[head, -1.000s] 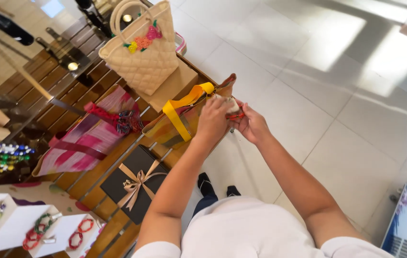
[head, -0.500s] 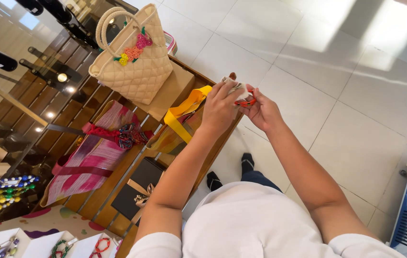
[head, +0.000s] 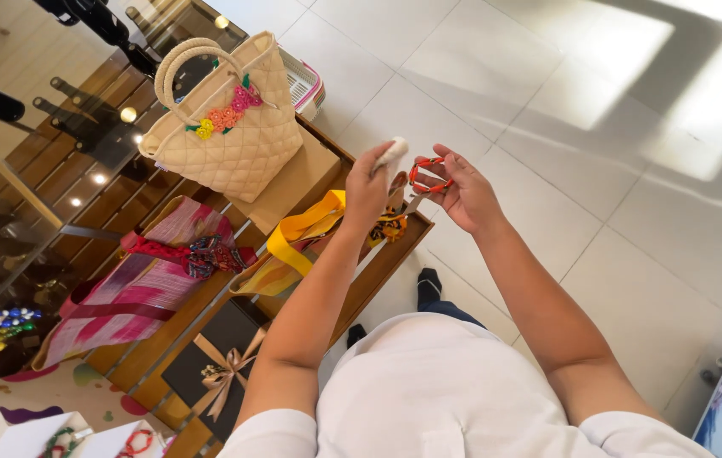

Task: Cleaning and organizing bracelets and necklaces on a shop display shelf.

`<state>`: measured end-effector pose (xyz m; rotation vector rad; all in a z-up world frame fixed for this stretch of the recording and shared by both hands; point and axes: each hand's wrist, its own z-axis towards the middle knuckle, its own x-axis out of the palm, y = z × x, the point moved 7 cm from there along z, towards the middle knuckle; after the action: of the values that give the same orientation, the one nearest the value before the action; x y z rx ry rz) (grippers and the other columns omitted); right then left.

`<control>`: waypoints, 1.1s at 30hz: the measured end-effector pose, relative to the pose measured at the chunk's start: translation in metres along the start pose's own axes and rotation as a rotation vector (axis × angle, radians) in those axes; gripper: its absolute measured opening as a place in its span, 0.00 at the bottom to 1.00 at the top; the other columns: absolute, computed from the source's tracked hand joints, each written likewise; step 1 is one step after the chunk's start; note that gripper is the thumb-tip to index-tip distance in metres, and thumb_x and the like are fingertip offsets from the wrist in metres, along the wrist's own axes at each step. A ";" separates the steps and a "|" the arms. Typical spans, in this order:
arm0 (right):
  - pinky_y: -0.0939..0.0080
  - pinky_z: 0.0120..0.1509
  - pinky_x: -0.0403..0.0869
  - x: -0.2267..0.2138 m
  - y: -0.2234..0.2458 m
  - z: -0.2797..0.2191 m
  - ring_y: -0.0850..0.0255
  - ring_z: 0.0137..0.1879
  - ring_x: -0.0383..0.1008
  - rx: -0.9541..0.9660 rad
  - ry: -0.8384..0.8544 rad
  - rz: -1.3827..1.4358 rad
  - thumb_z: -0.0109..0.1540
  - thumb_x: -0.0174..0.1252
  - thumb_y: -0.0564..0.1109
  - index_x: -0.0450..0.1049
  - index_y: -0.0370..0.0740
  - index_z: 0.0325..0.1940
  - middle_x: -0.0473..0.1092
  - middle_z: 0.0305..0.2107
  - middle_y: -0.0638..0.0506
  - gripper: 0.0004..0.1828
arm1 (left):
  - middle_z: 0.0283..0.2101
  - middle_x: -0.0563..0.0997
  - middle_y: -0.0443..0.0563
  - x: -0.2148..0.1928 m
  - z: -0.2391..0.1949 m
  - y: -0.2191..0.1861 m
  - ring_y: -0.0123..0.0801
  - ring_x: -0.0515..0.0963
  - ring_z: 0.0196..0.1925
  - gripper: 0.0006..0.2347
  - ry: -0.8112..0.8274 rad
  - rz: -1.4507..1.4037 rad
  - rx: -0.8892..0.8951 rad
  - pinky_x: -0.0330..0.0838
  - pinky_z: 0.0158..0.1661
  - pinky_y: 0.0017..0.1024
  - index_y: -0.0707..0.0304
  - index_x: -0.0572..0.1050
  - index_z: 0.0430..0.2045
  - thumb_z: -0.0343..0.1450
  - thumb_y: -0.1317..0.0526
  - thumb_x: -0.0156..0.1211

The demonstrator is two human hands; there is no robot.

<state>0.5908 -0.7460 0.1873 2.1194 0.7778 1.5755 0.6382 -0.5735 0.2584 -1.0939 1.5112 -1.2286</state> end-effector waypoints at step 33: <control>0.41 0.75 0.60 -0.006 0.012 0.071 0.44 0.72 0.59 0.007 -0.123 -0.671 0.67 0.51 0.70 0.51 0.43 0.79 0.58 0.68 0.38 0.45 | 0.61 0.75 0.61 0.096 0.063 0.047 0.41 0.77 0.60 0.19 -0.206 -0.702 -0.224 0.75 0.58 0.35 0.56 0.66 0.66 0.78 0.67 0.47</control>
<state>0.6595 -0.7582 0.1692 1.6719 1.2761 1.0701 0.6721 -0.6745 0.1942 -1.9434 1.1522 -1.3557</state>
